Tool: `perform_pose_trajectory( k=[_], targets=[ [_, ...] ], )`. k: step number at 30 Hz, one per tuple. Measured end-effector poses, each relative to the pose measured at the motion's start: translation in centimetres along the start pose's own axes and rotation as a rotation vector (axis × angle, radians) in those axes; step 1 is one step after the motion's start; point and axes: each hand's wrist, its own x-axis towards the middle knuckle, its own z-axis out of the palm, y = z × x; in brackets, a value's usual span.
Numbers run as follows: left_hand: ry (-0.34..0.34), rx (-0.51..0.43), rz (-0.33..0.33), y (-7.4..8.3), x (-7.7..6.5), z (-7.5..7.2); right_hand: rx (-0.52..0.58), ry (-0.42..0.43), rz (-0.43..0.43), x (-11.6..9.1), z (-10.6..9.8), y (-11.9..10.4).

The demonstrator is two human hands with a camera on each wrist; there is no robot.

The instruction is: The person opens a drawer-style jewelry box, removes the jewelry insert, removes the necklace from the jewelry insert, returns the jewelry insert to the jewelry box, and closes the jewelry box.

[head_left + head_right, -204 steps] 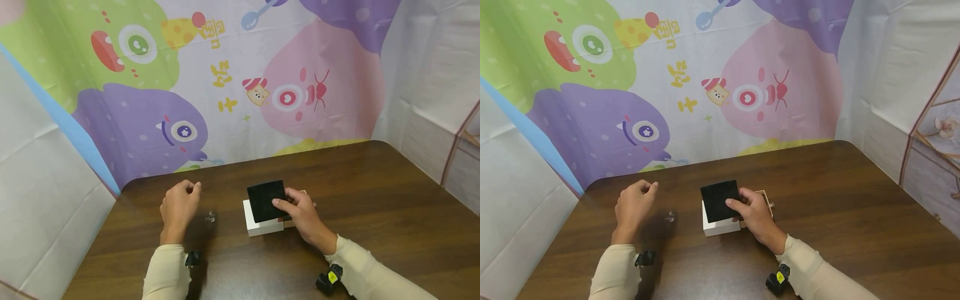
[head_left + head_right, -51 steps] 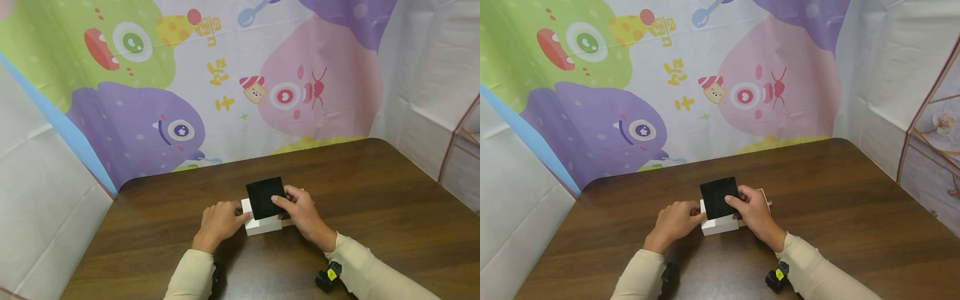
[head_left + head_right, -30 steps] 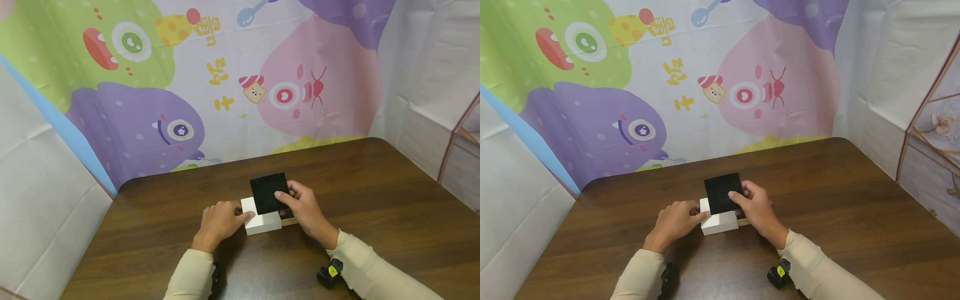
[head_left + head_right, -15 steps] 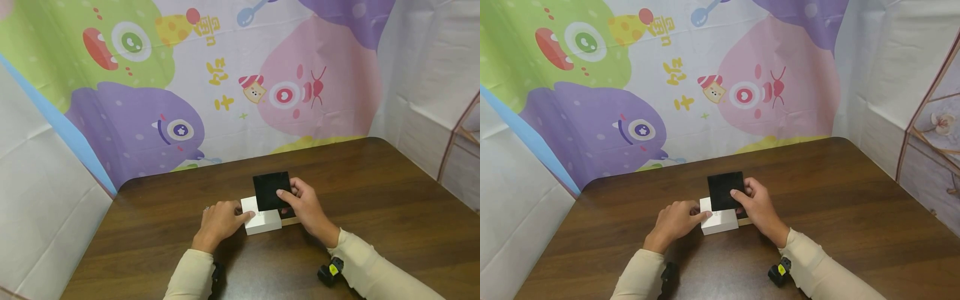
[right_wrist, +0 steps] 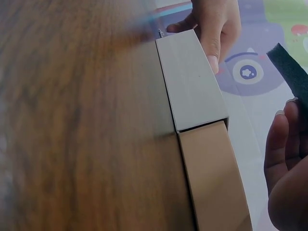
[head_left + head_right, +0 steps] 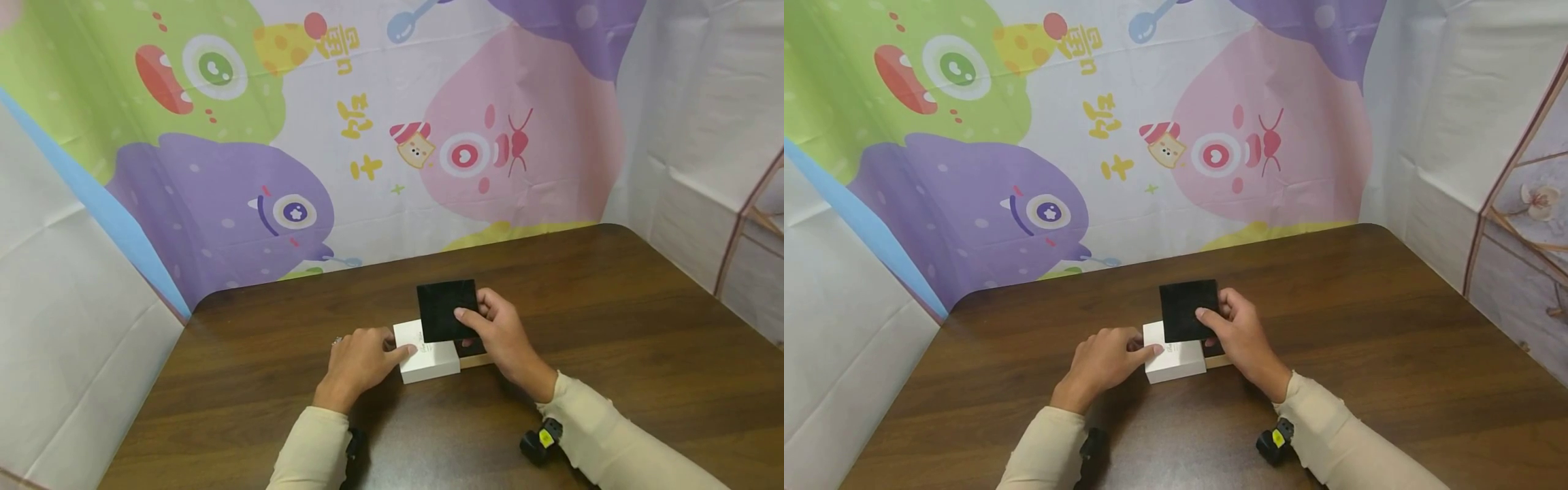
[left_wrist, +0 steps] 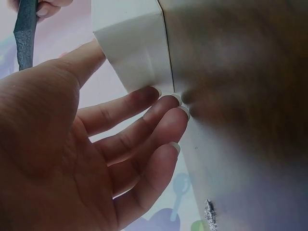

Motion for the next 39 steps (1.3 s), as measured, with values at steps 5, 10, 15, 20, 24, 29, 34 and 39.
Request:
perform_pose_trajectory(
  k=[5, 10, 15, 20, 24, 29, 34, 39],
  targets=[
    [-0.005, 0.006, -0.006, -0.01, -0.03, -0.04, 0.001, -0.002, -0.001, 0.03, -0.07, -0.02],
    [-0.006, 0.007, -0.005, -0.06, -0.07, -0.16, -0.004, 0.004, 0.004, 0.04, -0.17, 0.06],
    [-0.005, 0.000, -0.002, -0.08, -0.15, -0.13, -0.011, 0.009, 0.004, 0.04, -0.38, 0.17],
    [-0.010, -0.004, -0.012, -0.04, -0.22, -0.10, -0.012, 0.009, 0.008, 0.11, -0.46, 0.22],
    [-0.013, -0.006, -0.017, -0.02, -0.25, -0.07, -0.007, 0.015, 0.006, 0.15, -0.42, 0.18],
    [-0.014, -0.007, -0.017, 0.03, -0.24, -0.05, -0.010, 0.027, 0.004, 0.21, -0.46, 0.05],
    [-0.012, -0.006, -0.017, 0.06, -0.11, -0.04, -0.032, 0.036, 0.005, 0.25, -0.66, -0.07],
    [-0.010, -0.005, -0.016, 0.13, -0.07, -0.07, -0.054, 0.053, 0.005, 0.39, -0.83, -0.04]
  ],
)
